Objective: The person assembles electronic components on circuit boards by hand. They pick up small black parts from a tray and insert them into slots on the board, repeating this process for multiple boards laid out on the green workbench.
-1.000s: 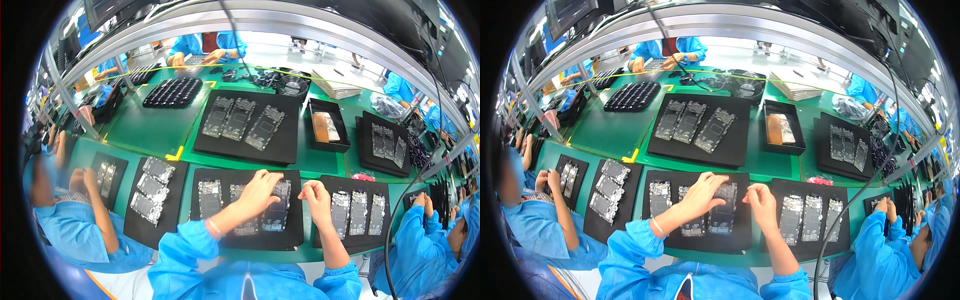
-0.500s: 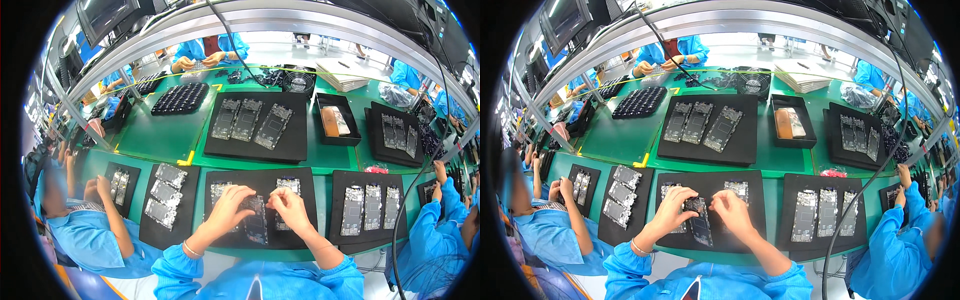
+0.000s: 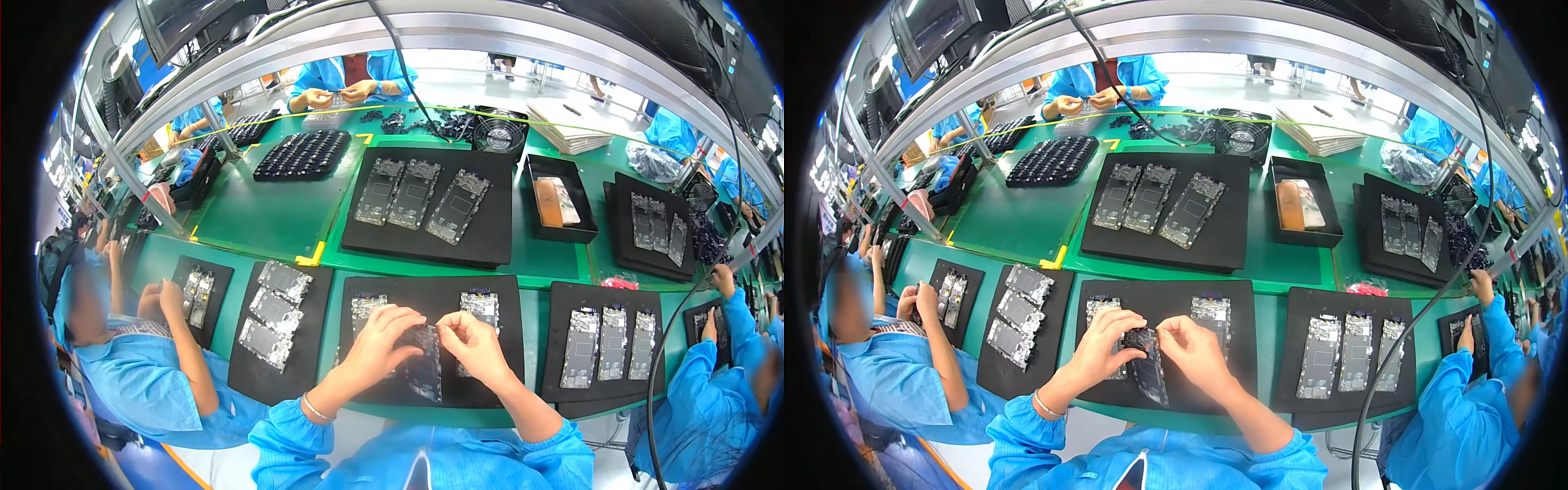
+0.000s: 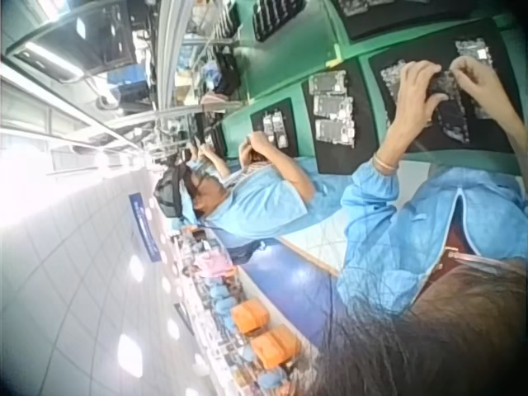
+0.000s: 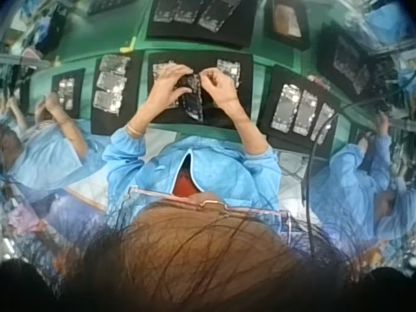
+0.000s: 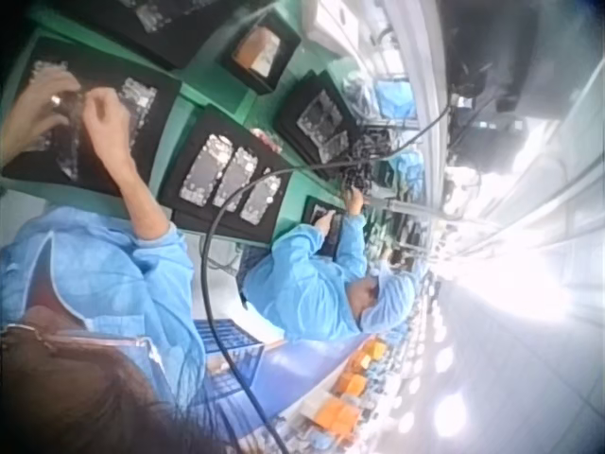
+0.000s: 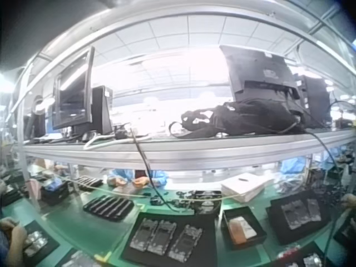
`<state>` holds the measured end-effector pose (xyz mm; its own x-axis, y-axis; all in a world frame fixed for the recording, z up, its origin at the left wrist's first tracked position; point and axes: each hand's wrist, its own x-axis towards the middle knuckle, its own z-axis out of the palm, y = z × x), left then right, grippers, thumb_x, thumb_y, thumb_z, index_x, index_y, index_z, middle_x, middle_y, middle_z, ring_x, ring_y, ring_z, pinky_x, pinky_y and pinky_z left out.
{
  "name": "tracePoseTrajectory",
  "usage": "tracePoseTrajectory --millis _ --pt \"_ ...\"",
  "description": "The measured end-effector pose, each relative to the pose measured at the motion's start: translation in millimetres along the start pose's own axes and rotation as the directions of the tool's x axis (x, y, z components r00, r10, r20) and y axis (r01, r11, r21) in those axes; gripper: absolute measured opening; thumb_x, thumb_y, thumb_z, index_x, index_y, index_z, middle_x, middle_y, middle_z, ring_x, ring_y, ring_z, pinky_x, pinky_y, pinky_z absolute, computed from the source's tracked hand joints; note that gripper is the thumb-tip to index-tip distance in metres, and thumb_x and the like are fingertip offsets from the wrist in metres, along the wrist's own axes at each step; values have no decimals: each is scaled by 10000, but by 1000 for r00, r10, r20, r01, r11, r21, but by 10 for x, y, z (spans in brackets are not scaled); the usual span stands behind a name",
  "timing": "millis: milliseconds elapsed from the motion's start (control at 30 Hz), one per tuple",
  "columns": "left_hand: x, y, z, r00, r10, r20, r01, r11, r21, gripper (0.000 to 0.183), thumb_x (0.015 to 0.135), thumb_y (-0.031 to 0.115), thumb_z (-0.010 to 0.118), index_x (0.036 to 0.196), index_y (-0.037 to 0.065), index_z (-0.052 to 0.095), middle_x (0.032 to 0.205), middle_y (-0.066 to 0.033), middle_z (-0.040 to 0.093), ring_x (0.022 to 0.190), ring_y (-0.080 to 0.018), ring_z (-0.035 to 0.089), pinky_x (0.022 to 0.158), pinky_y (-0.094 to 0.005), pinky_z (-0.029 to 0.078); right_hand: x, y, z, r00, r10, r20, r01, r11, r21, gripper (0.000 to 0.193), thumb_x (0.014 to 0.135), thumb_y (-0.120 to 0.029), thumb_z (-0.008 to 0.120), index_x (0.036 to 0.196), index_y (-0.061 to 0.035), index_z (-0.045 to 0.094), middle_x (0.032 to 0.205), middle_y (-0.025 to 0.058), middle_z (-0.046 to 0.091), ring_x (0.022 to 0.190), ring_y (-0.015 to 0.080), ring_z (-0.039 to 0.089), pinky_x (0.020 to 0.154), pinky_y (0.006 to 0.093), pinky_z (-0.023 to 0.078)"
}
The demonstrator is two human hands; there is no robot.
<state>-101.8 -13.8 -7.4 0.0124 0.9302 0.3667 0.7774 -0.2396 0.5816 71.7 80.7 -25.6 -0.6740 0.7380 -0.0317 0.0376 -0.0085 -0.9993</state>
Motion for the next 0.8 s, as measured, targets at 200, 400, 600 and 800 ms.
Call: tracePoseTrajectory --millis 200,400,600,800 --pt "135 -132 -4 997 -25 72 24 1000 9 552 665 152 768 1161 71 538 1151 -106 537 1103 -332 458 945 -410 404 261 231 -65 995 33 -98 -36 999 -25 122 897 -93 524 950 12 552 862 62 637 813 123 645 744 253 497" --pt "294 -456 119 970 -235 67 193 904 382 785 620 240 808 1266 16 423 1198 -134 504 1141 -346 429 953 -406 404 228 316 -267 971 12 -237 -6 1000 27 121 913 -124 530 935 -7 549 829 57 623 752 130 645 690 257 516" --pt "-15 -624 -207 931 -337 141 273 898 344 590 637 136 789 1159 45 529 1158 -113 530 1131 -334 447 944 -392 410 143 208 100 997 53 -60 -52 998 22 106 924 -105 518 925 0 531 825 56 617 745 117 622 703 250 513" --pt "-281 -332 -495 989 -145 -14 146 986 86 467 667 85 758 1091 65 562 1128 -95 556 1105 -297 480 946 -392 401 344 246 605 999 46 18 -48 992 113 146 918 -128 521 956 13 536 851 83 630 781 150 656 703 268 524"
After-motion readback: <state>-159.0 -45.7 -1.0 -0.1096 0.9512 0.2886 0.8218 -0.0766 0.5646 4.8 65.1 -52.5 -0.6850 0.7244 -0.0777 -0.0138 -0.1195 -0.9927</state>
